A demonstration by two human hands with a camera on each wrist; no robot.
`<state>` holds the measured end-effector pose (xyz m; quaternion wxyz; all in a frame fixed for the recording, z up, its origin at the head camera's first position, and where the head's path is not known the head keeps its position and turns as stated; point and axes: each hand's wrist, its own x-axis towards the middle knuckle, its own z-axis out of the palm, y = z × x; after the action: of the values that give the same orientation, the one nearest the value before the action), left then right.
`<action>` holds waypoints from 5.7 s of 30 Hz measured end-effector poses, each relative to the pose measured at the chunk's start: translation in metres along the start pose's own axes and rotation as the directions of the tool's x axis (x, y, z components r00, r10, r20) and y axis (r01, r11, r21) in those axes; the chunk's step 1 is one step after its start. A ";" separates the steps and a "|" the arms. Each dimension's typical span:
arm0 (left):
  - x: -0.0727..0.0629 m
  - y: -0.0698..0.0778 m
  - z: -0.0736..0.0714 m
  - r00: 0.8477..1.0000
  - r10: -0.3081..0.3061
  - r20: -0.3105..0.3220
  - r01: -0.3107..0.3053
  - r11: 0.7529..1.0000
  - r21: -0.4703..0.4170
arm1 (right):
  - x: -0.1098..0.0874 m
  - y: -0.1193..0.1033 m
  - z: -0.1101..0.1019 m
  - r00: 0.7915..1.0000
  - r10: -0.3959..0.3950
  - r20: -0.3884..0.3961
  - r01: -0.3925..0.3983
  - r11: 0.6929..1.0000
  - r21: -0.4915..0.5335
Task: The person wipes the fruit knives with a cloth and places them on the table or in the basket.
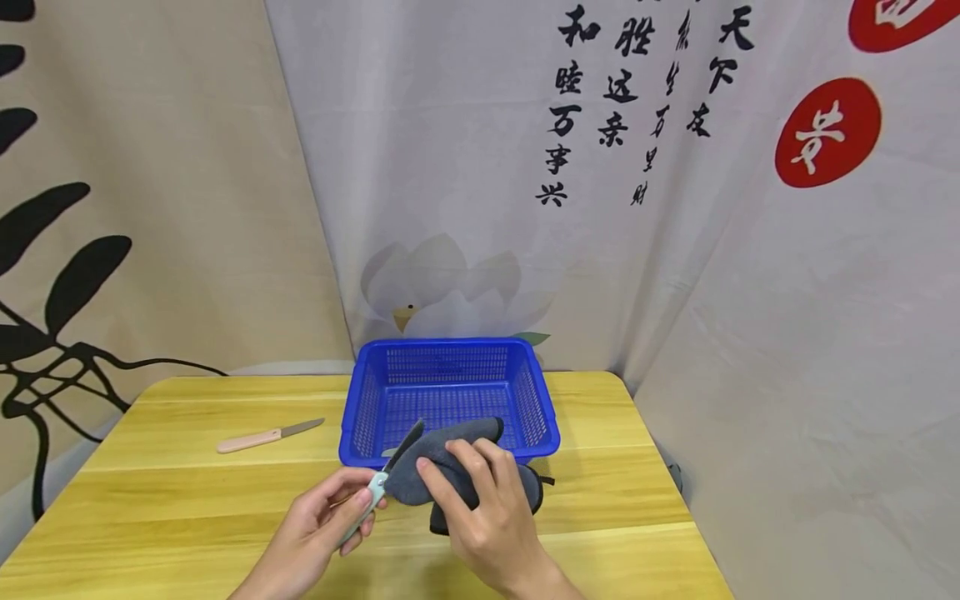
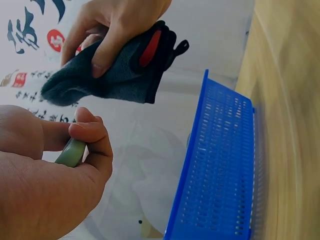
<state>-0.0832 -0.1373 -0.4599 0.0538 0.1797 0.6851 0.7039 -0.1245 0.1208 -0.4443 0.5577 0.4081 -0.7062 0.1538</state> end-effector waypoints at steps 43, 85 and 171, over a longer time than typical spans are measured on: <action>-0.002 -0.001 -0.002 0.984 -0.133 0.120 0.133 0.991 0.006 | -0.018 0.007 0.005 0.985 0.101 0.137 -0.083 0.988 -0.129; 0.070 0.005 -0.043 0.997 0.069 -0.023 -0.049 0.873 0.486 | -0.084 0.017 -0.066 0.759 0.608 0.234 -0.639 0.765 0.083; 0.014 -0.098 -0.234 0.970 0.072 -0.233 0.172 0.472 0.865 | -0.091 -0.002 -0.040 0.824 0.445 0.352 -0.539 0.807 0.242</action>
<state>-0.1890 -0.3489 -0.5528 -0.1073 0.0762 0.9548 0.2665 -0.0920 0.1835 -0.5146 0.3163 0.3140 -0.8232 0.3518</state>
